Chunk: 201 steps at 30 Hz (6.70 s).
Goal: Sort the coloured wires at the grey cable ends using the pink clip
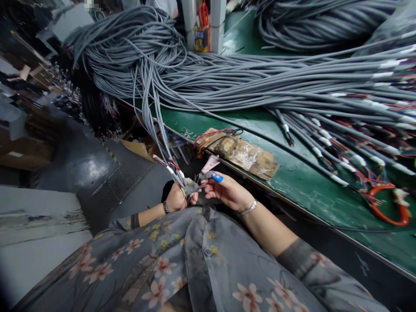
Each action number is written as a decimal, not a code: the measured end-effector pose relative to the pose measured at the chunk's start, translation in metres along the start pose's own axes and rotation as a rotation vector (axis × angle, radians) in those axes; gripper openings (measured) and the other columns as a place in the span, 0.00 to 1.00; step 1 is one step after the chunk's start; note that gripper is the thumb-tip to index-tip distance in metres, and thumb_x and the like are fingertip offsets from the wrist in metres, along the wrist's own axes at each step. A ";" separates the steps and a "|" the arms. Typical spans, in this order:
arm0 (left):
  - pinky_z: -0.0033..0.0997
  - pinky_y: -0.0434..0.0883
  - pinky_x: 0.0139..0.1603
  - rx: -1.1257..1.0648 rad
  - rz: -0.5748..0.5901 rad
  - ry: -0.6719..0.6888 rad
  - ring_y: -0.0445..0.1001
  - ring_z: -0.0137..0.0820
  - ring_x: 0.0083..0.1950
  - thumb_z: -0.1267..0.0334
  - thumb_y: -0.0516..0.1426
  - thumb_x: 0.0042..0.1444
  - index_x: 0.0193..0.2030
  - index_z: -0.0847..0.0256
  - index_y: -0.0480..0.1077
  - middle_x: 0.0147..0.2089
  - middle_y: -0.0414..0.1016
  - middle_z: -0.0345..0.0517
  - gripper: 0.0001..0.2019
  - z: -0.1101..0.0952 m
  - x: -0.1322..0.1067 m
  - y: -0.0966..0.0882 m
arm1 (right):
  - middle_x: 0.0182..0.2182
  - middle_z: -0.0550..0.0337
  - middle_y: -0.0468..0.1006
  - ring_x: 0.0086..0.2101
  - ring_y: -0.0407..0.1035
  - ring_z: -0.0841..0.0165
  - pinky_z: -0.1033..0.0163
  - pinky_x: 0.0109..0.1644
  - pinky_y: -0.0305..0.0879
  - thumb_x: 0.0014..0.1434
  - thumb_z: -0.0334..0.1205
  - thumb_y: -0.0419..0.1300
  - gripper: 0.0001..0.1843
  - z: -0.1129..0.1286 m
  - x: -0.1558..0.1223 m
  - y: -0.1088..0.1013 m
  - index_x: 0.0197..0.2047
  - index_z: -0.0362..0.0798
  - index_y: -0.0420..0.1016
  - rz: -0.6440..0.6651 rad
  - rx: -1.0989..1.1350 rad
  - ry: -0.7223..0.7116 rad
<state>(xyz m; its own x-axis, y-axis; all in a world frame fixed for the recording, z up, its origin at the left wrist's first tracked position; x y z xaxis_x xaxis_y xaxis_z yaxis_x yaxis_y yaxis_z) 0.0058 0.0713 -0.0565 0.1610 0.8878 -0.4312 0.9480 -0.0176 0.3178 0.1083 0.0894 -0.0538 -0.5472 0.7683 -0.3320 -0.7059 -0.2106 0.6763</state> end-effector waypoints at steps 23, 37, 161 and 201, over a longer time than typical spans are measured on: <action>0.23 0.63 0.20 0.284 0.170 -0.065 0.65 0.22 0.17 0.45 0.66 0.38 0.20 0.65 0.66 0.17 0.69 0.41 0.24 0.001 -0.001 0.015 | 0.20 0.63 0.69 0.22 0.60 0.72 0.64 0.27 0.60 0.42 0.58 0.65 0.21 0.033 -0.017 0.000 0.24 0.49 0.67 -0.429 -0.734 -0.300; 0.23 0.62 0.20 0.267 0.172 -0.055 0.65 0.22 0.17 0.44 0.68 0.32 0.18 0.65 0.67 0.17 0.69 0.41 0.25 0.002 -0.001 0.015 | 0.26 0.61 0.74 0.26 0.63 0.72 0.65 0.29 0.59 0.36 0.55 0.71 0.23 0.018 -0.014 0.014 0.27 0.47 0.71 -0.193 -0.651 -0.056; 0.21 0.59 0.16 0.018 -0.027 0.061 0.62 0.20 0.14 0.40 0.66 0.33 0.20 0.63 0.63 0.15 0.66 0.38 0.27 -0.014 0.011 0.015 | 0.26 0.62 0.77 0.26 0.67 0.73 0.68 0.29 0.64 0.46 0.57 0.68 0.19 0.026 0.010 0.000 0.28 0.50 0.77 -0.287 0.049 -0.153; 0.23 0.62 0.21 0.267 0.224 -0.033 0.67 0.24 0.19 0.43 0.66 0.37 0.21 0.64 0.66 0.18 0.70 0.41 0.24 0.004 0.004 0.013 | 0.16 0.68 0.66 0.18 0.58 0.76 0.67 0.23 0.57 0.35 0.47 0.73 0.18 -0.004 -0.013 0.001 0.22 0.47 0.70 -0.277 -0.288 -0.050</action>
<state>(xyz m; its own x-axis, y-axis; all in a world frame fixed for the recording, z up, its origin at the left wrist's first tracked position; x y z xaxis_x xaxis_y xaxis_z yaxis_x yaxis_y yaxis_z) 0.0201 0.0726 -0.0571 0.3781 0.8331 -0.4037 0.9257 -0.3342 0.1774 0.1136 0.0770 -0.0515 -0.3011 0.8467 -0.4387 -0.9246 -0.1466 0.3516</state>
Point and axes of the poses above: each hand's wrist, its own x-axis towards the middle knuckle, its own y-axis out of the palm, z = x × y, the point moved 9 cm from there along x, towards the middle knuckle
